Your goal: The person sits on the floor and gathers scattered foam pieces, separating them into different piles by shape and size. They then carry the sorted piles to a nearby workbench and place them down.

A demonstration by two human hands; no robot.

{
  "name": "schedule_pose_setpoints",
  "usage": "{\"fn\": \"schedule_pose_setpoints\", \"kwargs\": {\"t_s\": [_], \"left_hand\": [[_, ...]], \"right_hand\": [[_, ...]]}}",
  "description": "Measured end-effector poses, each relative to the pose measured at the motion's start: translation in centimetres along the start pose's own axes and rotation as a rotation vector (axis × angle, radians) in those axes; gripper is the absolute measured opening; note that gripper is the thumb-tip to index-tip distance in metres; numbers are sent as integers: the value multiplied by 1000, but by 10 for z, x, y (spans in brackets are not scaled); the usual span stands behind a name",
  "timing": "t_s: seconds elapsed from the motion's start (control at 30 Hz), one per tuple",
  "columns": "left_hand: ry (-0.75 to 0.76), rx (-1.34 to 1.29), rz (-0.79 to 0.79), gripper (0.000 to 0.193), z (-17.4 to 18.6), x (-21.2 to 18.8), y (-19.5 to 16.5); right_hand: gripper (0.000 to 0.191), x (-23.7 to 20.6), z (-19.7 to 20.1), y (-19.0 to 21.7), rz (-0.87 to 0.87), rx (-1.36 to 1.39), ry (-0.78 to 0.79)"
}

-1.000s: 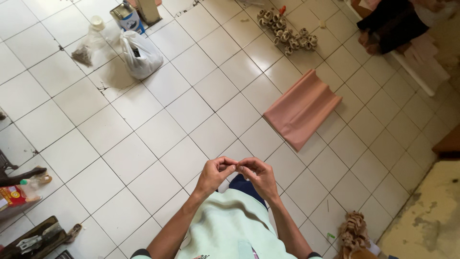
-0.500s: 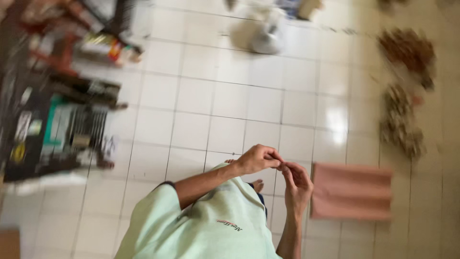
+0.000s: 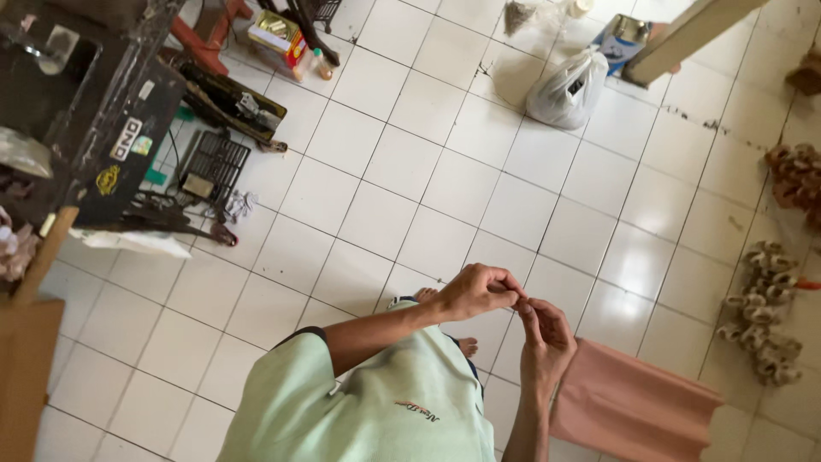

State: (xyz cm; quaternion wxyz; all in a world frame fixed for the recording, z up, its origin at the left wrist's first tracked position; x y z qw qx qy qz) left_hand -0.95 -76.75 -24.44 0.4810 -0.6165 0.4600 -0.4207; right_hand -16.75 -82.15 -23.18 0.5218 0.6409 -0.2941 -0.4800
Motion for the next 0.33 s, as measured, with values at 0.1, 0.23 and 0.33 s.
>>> {"fn": "schedule_pose_setpoints", "kwargs": {"t_s": [0.1, 0.23, 0.33], "left_hand": [[73, 34, 4, 21, -19, 7, 0], [198, 31, 50, 21, -39, 7, 6], [242, 45, 55, 21, -49, 9, 6]], "right_hand": [[13, -16, 17, -6, 6, 49, -80], [12, -30, 39, -24, -9, 102, -197], [13, -35, 48, -36, -2, 143, -240]]}}
Point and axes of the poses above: each hand's wrist, its own x-axis towards the middle knuckle, its own z-axis out of the back of the hand, y = z × x, the point moved 7 cm from there along x, towards the middle knuckle, and after that the axes turned 13 degrees about -z, right-handed, at the moved point
